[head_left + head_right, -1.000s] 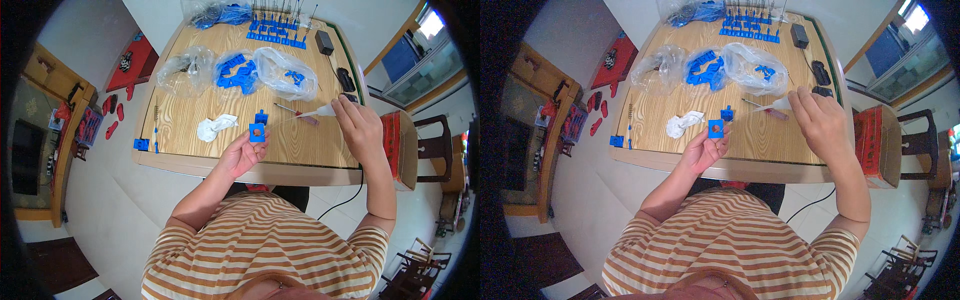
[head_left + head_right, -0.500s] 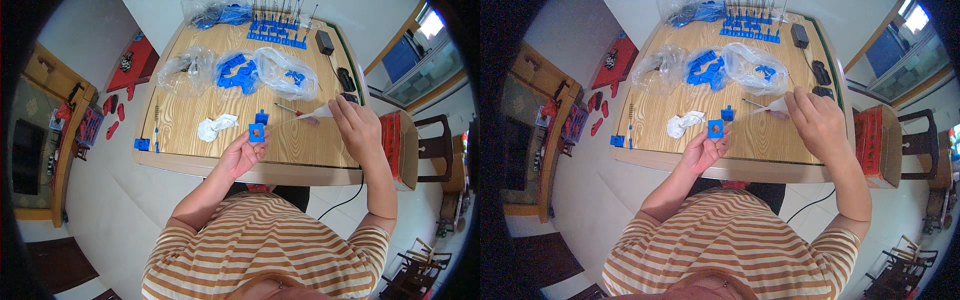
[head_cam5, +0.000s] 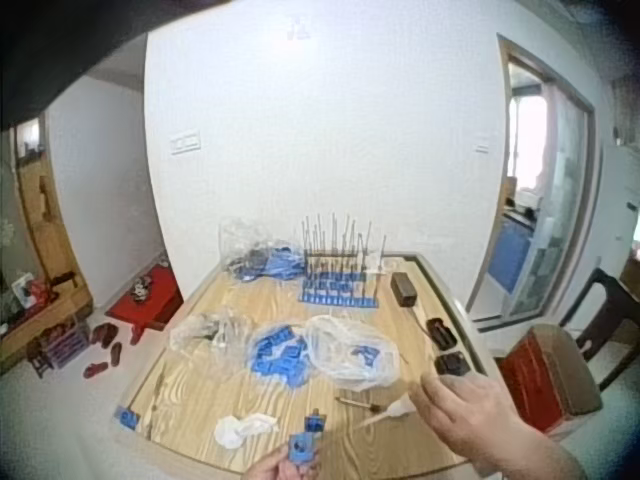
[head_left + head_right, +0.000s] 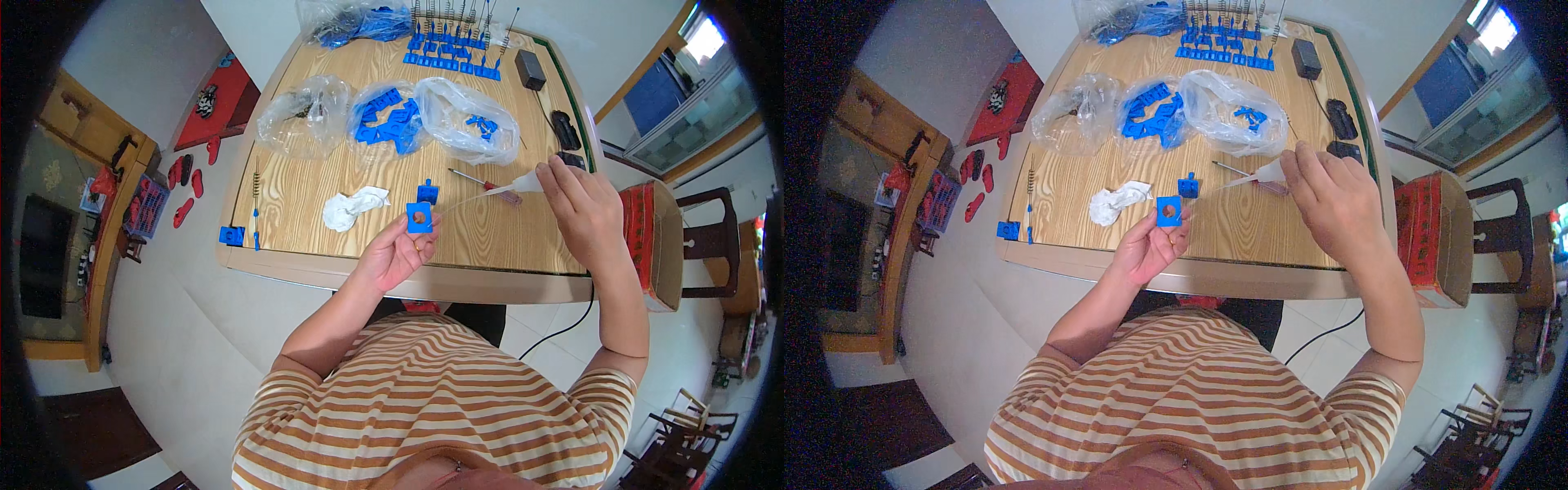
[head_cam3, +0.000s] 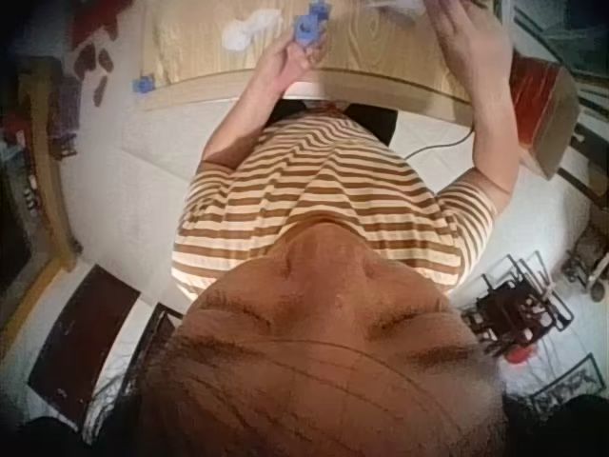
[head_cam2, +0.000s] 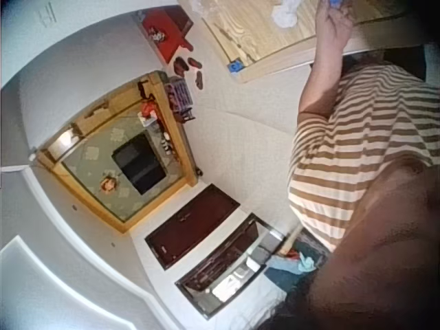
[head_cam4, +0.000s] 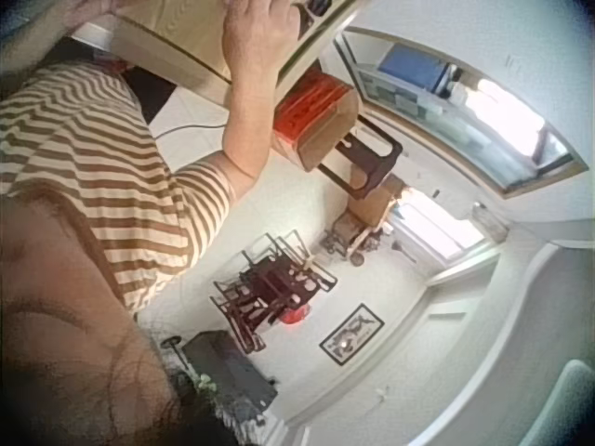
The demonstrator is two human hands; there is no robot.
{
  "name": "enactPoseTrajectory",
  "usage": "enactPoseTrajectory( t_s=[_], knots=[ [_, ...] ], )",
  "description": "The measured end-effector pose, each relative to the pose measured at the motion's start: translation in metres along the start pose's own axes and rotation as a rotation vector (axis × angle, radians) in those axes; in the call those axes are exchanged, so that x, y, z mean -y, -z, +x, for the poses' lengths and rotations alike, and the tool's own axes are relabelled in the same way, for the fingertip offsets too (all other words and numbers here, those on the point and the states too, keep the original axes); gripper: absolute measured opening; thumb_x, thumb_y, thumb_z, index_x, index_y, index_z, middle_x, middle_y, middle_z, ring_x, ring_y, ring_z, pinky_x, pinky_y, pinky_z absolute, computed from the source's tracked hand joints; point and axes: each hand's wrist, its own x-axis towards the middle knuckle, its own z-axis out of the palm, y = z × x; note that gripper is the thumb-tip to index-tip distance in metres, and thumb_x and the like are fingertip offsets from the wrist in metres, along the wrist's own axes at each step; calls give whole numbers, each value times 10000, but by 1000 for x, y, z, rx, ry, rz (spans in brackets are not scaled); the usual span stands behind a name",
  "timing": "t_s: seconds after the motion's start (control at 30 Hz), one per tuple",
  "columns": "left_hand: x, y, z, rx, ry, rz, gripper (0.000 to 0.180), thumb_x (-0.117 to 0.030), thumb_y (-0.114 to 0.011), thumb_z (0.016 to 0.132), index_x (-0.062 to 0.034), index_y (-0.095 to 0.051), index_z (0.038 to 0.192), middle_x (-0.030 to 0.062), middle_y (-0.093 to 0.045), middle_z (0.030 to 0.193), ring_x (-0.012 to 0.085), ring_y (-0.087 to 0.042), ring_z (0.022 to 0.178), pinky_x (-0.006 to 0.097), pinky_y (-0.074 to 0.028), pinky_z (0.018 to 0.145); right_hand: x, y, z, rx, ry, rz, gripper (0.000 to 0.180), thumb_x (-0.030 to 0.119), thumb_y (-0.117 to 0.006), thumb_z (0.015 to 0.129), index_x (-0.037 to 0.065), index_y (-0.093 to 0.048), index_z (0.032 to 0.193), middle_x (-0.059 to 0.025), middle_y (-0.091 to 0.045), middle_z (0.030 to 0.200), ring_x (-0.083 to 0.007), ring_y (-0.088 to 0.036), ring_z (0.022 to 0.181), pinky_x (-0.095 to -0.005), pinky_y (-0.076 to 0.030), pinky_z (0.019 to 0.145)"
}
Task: The person assembles a lighting fixture by joining blue plastic housing components with internal lighting components using screws and a manual screwdriver.
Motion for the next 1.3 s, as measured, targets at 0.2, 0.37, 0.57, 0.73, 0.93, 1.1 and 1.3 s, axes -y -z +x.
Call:
enactPoseTrajectory(
  t_s=[0.2, 0.37, 0.57, 0.73, 0.93, 1.1, 1.3],
  knots=[
    [0, 1, -1, -16, 5, -10, 407, -300, -513, 928, -27, -476, 1226, 102, -554, 1195, 189, -545, 1030, 314, -472, 823, 0, 0, 0, -2, 12, 0, 356, 86, -616, 697, 6, -598, 1043, -113, -592, 1047, -197, -587, 829, -306, -456, 654],
    [0, 0, -1, -19, 4, -14, 402, -301, -513, 928, -26, -481, 1220, 100, -554, 1193, 192, -543, 1031, 315, -470, 824, 1, 2, 1, 5, 8, -3, 343, 87, -616, 701, 5, -603, 1033, -115, -592, 1048, -197, -586, 829, -304, -455, 655],
    [0, 0, 0, -14, 1, -10, 404, -301, -516, 926, -25, -479, 1220, 97, -558, 1184, 189, -544, 1023, 315, -467, 823, 2, 3, 0, 36, -28, 20, 382, 46, -621, 683, 25, -595, 1064, -100, -608, 1061, -214, -614, 896, -323, -487, 668],
    [0, -2, 0, -29, 0, -1, 408, -303, -516, 925, -24, -480, 1221, 92, -562, 1179, 184, -545, 1018, 315, -464, 823, 1, 3, 1, 35, -24, 22, 385, 45, -620, 682, 23, -595, 1065, -102, -608, 1059, -215, -614, 899, -324, -486, 667],
    [-1, -1, 0, -18, 3, 6, 415, -304, -516, 925, -23, -477, 1227, 92, -563, 1185, 188, -547, 1026, 316, -464, 822, 1, 5, 1, 48, -26, 10, 385, 46, -619, 681, 22, -597, 1065, -103, -607, 1062, -216, -614, 899, -321, -484, 666],
    [-1, 3, 1, 25, 15, -19, 400, -298, -511, 928, -30, -483, 1224, 97, -562, 1190, 191, -548, 1029, 317, -465, 822, 0, 4, 0, 31, -18, -3, 383, 49, -625, 679, 19, -599, 1060, -100, -605, 1066, -213, -612, 895, -318, -481, 666],
    [-1, 0, 1, 2, 6, -10, 389, -296, -508, 930, -37, -488, 1219, 101, -562, 1193, 196, -548, 1034, 322, -468, 821, -1, 5, 1, 10, -32, 16, 364, 54, -634, 684, 29, -607, 1046, -95, -618, 1046, -217, -620, 872, -324, -489, 658]
  ],
)
